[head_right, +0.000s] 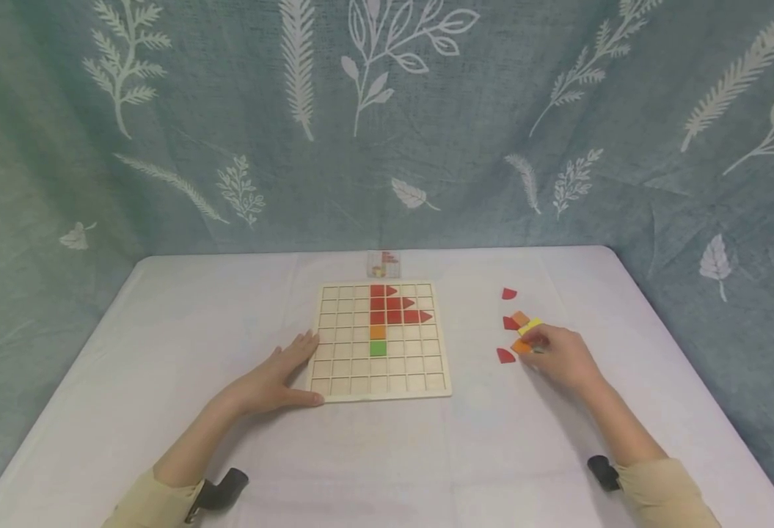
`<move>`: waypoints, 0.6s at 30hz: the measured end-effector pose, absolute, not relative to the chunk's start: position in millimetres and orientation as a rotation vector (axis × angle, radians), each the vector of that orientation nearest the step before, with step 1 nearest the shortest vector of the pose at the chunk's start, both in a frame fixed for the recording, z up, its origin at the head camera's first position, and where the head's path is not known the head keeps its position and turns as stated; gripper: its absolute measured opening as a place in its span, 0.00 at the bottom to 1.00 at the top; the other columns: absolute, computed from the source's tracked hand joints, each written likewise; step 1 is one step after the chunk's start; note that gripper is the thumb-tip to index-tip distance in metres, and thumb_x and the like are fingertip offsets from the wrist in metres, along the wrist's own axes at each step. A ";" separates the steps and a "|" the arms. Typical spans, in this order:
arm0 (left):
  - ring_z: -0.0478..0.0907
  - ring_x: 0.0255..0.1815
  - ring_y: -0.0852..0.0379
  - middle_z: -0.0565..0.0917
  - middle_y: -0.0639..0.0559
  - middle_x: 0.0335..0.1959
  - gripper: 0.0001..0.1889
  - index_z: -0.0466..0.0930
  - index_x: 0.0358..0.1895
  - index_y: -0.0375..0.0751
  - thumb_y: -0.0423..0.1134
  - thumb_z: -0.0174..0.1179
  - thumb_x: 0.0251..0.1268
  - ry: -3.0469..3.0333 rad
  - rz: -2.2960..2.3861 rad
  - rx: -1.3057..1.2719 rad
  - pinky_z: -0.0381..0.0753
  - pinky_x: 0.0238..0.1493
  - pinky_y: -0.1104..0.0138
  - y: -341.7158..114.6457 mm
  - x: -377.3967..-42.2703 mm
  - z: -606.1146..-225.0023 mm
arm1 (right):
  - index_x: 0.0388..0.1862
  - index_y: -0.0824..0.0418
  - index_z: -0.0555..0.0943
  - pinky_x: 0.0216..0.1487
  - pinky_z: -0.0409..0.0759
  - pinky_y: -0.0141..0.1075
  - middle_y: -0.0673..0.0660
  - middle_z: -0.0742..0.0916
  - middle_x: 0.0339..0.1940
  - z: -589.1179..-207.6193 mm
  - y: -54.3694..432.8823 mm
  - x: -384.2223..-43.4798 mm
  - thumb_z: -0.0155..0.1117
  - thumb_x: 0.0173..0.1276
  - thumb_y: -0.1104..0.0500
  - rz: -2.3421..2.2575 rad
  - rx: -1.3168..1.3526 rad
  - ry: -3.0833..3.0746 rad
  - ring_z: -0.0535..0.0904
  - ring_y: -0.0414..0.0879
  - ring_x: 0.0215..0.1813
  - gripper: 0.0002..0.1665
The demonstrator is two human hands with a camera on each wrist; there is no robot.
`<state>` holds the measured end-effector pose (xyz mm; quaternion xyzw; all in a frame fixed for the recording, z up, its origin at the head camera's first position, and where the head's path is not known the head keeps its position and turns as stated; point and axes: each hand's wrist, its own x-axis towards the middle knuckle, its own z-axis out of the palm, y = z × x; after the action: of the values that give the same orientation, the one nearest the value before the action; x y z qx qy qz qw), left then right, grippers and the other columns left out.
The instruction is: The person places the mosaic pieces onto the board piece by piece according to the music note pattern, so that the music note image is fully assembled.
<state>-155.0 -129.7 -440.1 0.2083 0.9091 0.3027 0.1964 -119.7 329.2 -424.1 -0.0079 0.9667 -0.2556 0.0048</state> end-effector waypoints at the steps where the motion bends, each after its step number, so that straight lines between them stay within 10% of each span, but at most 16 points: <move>1: 0.37 0.79 0.47 0.47 0.41 0.79 0.56 0.48 0.77 0.35 0.55 0.71 0.50 2.547 0.846 0.582 0.33 0.76 0.51 -129.7 -155.0 -440.0 | 0.47 0.67 0.82 0.39 0.79 0.41 0.61 0.86 0.40 -424.2 328.9 -119.7 0.72 0.60 0.60 -0.799 -0.020 3.031 0.76 0.54 0.41 0.17; 18: 0.37 0.79 0.46 0.46 0.40 0.78 0.55 0.49 0.77 0.33 0.55 0.71 0.51 2.537 0.849 0.585 0.33 0.76 0.50 -130.8 -153.6 -436.1 | 0.52 0.61 0.82 0.45 0.82 0.37 0.58 0.83 0.51 -418.5 271.7 -133.9 0.73 0.61 0.48 -1.389 0.018 2.722 0.80 0.53 0.51 0.25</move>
<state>-153.6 -130.8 -436.1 0.2094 0.9077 0.3036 0.2002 -133.9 271.7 -418.5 0.0060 0.8899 -0.4541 0.0427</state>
